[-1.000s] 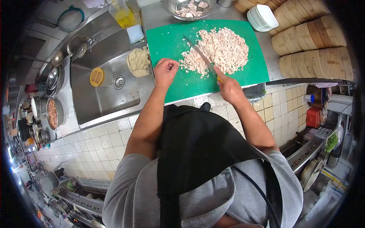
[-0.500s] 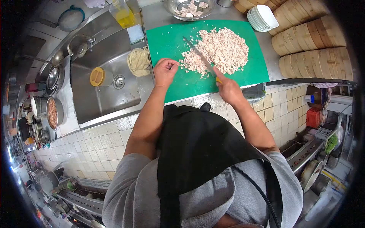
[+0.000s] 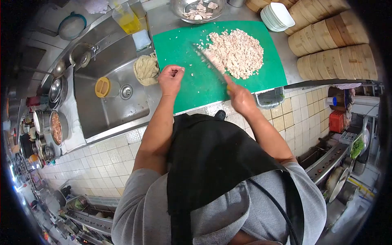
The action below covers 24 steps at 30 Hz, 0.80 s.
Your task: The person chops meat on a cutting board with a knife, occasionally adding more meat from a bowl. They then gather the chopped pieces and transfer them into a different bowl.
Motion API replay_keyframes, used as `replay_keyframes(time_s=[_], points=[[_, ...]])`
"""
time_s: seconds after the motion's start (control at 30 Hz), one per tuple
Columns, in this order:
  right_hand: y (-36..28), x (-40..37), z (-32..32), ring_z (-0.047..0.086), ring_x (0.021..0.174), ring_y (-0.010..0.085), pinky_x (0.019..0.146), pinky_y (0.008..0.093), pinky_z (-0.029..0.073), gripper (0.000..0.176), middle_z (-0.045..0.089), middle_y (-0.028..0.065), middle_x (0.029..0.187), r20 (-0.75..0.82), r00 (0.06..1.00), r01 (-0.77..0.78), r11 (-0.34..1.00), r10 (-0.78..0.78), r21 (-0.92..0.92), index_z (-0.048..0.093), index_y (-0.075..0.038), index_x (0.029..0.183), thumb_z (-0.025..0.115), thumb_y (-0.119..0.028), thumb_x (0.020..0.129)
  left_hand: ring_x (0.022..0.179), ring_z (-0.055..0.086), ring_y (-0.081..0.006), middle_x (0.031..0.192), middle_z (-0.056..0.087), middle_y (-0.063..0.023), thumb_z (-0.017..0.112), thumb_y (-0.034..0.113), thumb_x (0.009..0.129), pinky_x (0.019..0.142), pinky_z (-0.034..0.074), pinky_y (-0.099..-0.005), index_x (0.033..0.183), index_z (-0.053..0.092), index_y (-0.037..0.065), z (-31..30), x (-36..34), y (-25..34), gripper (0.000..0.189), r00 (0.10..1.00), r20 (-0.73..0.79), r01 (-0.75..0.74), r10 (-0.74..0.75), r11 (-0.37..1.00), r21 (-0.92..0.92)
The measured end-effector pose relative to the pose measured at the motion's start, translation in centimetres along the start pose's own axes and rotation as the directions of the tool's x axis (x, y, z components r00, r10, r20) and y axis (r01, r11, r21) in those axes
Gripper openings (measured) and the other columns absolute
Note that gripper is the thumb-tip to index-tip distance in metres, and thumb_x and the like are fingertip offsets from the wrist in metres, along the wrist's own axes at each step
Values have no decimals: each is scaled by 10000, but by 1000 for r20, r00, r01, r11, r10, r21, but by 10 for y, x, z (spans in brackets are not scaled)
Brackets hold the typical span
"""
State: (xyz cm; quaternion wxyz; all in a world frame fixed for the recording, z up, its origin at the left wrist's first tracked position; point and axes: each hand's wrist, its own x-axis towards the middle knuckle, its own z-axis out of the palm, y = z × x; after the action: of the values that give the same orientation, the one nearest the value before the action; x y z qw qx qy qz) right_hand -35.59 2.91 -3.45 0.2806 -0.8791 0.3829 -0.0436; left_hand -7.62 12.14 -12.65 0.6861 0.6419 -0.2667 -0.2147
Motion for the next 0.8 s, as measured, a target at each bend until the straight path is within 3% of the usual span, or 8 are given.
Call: replay_keyframes(time_s=[0.2,0.27,0.4,0.6,0.67,0.7,0.77,0.8], points=[[4,8,-24,655,980,474,867,543,520,630,681,286,1046,-169,984,62,998,-56,32,441,-227,1560,606,-101,965,694,612,-62,863,674,-13,820,71,847,652,520,-224,839,722,11,2,-2,11,115,998,21,-59,57,992,111],[-1,6,-24,650,1048,488,890,509,525,636,678,302,1130,-129,990,-56,998,56,7,446,-214,1558,618,-66,964,693,613,-62,866,672,-16,820,75,846,650,522,-226,839,722,12,4,-1,13,117,998,22,-57,55,993,102],[-2,9,-34,655,1039,483,897,505,526,640,682,294,1118,-18,996,-90,995,90,-32,440,-208,1560,613,-59,962,688,616,-67,863,674,-20,822,75,840,648,526,-229,837,727,15,1,-1,14,113,997,33,-70,65,983,172],[2,7,-16,663,984,460,846,539,525,676,680,286,1069,-287,951,138,988,-114,66,394,-233,1585,606,-69,964,687,617,-70,858,675,-22,822,75,835,642,528,-236,836,729,16,4,-1,13,111,995,37,-100,95,978,183],[7,10,-16,665,965,464,845,542,525,672,684,285,1051,-20,999,-41,998,40,-37,400,-220,1582,608,-74,960,687,616,-70,858,674,-24,823,74,832,641,528,-238,836,729,17,2,0,13,110,994,38,-108,102,971,214],[3,10,-18,665,965,464,845,542,525,672,684,285,1051,-17,999,-39,999,38,-36,400,-220,1582,608,-74,960,685,614,-71,859,674,-27,823,74,831,639,527,-239,836,729,17,1,0,11,110,995,40,-97,91,975,201],[-5,7,-25,667,954,466,847,546,524,658,686,290,1024,-225,972,73,997,-64,31,403,-206,1579,598,-94,961,682,612,-73,860,674,-29,822,73,829,637,526,-240,835,729,17,4,1,9,109,996,45,-88,81,979,181],[0,8,-23,667,954,466,847,546,524,658,686,290,1024,-223,973,73,997,-65,29,403,-206,1579,598,-94,961,680,610,-73,860,673,-30,822,71,829,636,525,-240,835,728,17,5,0,10,108,996,44,-85,79,982,168]])
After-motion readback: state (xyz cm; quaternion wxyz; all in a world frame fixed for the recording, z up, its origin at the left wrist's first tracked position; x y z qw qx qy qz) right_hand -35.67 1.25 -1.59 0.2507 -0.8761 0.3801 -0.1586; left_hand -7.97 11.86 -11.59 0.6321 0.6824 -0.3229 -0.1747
